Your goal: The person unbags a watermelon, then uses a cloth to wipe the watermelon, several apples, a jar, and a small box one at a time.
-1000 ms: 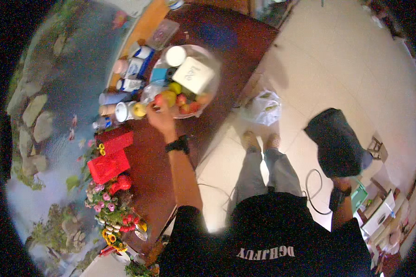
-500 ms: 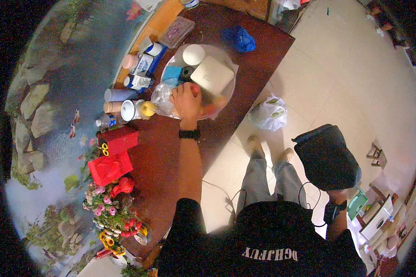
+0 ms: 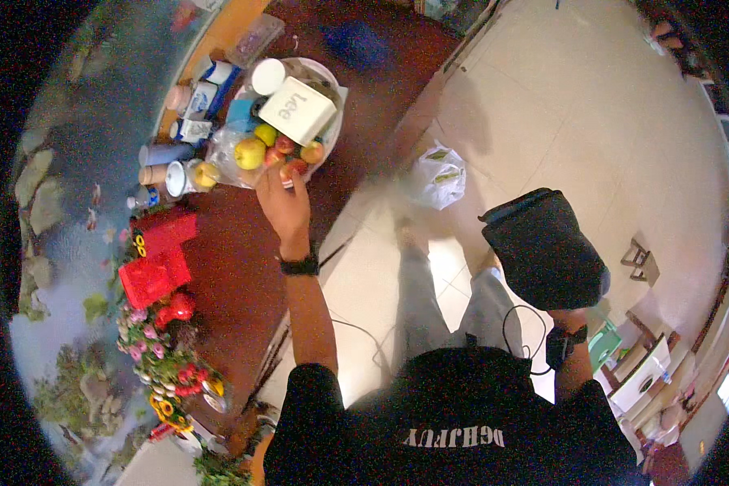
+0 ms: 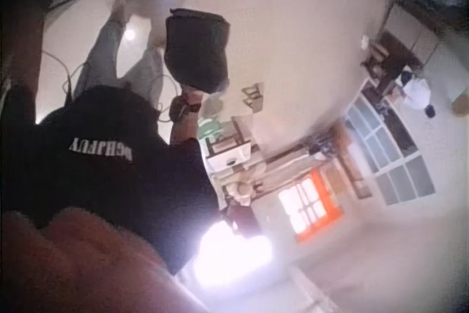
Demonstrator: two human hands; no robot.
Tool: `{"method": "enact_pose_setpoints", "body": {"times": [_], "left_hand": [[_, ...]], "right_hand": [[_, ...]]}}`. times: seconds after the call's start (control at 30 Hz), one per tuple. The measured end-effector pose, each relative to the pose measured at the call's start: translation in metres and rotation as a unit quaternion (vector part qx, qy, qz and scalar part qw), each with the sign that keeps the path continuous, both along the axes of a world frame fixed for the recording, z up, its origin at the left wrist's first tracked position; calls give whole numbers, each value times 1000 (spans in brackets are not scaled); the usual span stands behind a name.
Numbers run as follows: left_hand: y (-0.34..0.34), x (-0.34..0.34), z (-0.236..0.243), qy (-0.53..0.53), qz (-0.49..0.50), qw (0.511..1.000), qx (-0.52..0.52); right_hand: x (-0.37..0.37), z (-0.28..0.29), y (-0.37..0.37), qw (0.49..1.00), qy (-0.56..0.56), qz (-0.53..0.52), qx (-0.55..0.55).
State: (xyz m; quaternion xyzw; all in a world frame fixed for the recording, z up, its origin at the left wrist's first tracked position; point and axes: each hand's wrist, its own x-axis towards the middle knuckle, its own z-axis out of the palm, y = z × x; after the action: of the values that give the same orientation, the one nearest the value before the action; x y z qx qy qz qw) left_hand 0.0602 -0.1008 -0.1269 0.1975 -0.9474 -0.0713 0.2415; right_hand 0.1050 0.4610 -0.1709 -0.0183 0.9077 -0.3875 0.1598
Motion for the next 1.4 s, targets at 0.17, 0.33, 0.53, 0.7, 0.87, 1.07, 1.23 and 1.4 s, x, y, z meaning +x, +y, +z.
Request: {"method": "enact_pose_setpoints", "body": {"times": [0.17, 0.33, 0.53, 0.7, 0.87, 1.07, 1.23, 1.4], "left_hand": [[140, 43, -90, 34, -90, 981, 168], [238, 32, -281, -84, -241, 932, 255], [258, -30, -437, -159, -346, 918, 114], [212, -24, -525, -182, -288, 940, -18], [170, 25, -561, -184, -104, 965, 158], [154, 65, -603, -124, 13, 980, 157], [171, 70, -578, 51, 167, 860, 480], [206, 57, -488, -18, -20, 986, 166]], "right_hand": [[-21, -55, 38, 997, -11, 64, -42], [-60, -177, 58, 790, -277, 1, -548], [-97, -314, 79, 988, -86, 104, -77], [-147, -416, 90, 980, -51, 161, -107], [-235, -491, 73, 966, 17, 205, -160], [-288, -511, -6, 935, -32, 276, -220], [-258, -506, -72, 898, -105, 367, -217], [-209, -500, -170, 816, -193, 459, -293]]}}
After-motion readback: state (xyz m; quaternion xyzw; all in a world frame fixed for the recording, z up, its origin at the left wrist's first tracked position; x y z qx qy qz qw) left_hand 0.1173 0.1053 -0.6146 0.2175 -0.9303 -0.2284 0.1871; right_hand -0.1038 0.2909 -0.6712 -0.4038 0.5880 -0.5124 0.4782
